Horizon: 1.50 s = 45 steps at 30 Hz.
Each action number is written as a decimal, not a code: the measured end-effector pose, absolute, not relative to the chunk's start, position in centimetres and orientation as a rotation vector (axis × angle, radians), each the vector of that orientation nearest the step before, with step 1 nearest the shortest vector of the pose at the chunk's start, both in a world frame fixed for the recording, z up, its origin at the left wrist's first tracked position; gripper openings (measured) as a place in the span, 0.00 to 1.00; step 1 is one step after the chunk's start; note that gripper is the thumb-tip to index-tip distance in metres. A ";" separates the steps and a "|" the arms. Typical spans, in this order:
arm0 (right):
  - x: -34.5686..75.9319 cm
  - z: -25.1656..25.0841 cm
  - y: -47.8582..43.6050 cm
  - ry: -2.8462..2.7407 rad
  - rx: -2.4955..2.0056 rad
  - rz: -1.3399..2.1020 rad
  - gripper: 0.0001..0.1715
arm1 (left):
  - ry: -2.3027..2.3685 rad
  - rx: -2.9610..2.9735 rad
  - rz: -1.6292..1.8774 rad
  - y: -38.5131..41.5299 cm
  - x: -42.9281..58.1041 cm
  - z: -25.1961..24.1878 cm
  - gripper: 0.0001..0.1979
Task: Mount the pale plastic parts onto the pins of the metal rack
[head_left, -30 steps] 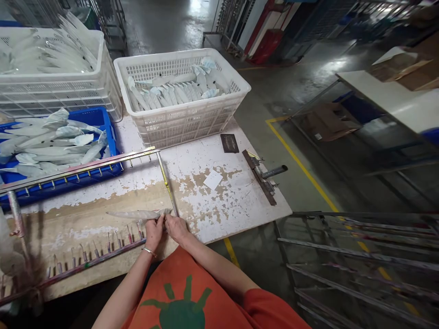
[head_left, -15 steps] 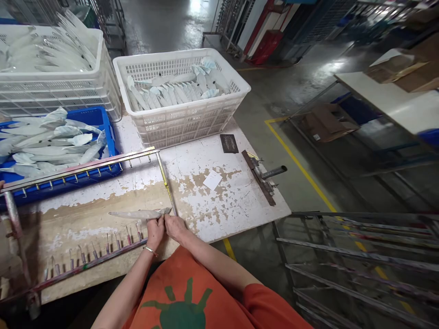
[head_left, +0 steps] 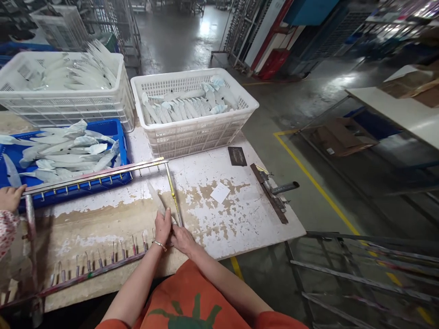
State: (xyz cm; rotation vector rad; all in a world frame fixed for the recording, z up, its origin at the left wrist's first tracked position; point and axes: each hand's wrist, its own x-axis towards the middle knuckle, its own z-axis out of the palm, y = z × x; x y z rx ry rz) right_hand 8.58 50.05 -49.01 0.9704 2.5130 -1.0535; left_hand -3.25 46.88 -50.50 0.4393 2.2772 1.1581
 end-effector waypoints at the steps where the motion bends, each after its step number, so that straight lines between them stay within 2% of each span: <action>1: 8.8 -49.3 49.9 2.503 1.028 -1.123 0.11 | 2.295 0.446 1.133 47.4 -3.5 -50.5 0.23; 7: 9.3 -50.7 49.5 2.302 1.219 -1.599 0.07 | 2.359 0.501 1.011 48.7 -4.6 -50.5 0.21; 11: 9.4 -50.8 49.7 2.275 1.182 -1.697 0.08 | 2.380 0.552 0.934 48.8 -4.9 -50.3 0.19; 27: 9.3 -51.1 49.8 2.337 1.085 -1.649 0.08 | 2.427 0.590 0.712 48.5 -5.5 -49.6 0.25; 32: 9.0 -51.0 49.6 2.434 1.079 -1.352 0.08 | 2.283 0.617 0.775 48.5 -5.6 -49.5 0.23; 35: 9.2 -50.6 49.7 2.452 1.046 -1.158 0.09 | 2.196 0.600 0.888 46.9 -6.2 -48.4 0.28; 37: 8.8 -49.4 50.4 2.493 0.975 -0.991 0.11 | 2.144 0.583 1.028 44.6 -7.0 -47.4 0.31; 40: 5.8 -45.6 52.5 2.657 0.831 -0.828 0.15 | 2.080 0.583 1.212 39.6 -8.6 -46.2 0.25; 42: 1.4 -42.0 54.2 2.819 0.739 -0.817 0.16 | 2.086 0.558 1.265 36.2 -9.4 -45.9 0.21; 45: -8.3 -36.8 56.6 3.002 0.585 -0.802 0.15 | 2.114 0.510 1.306 32.4 -10.2 -46.4 0.22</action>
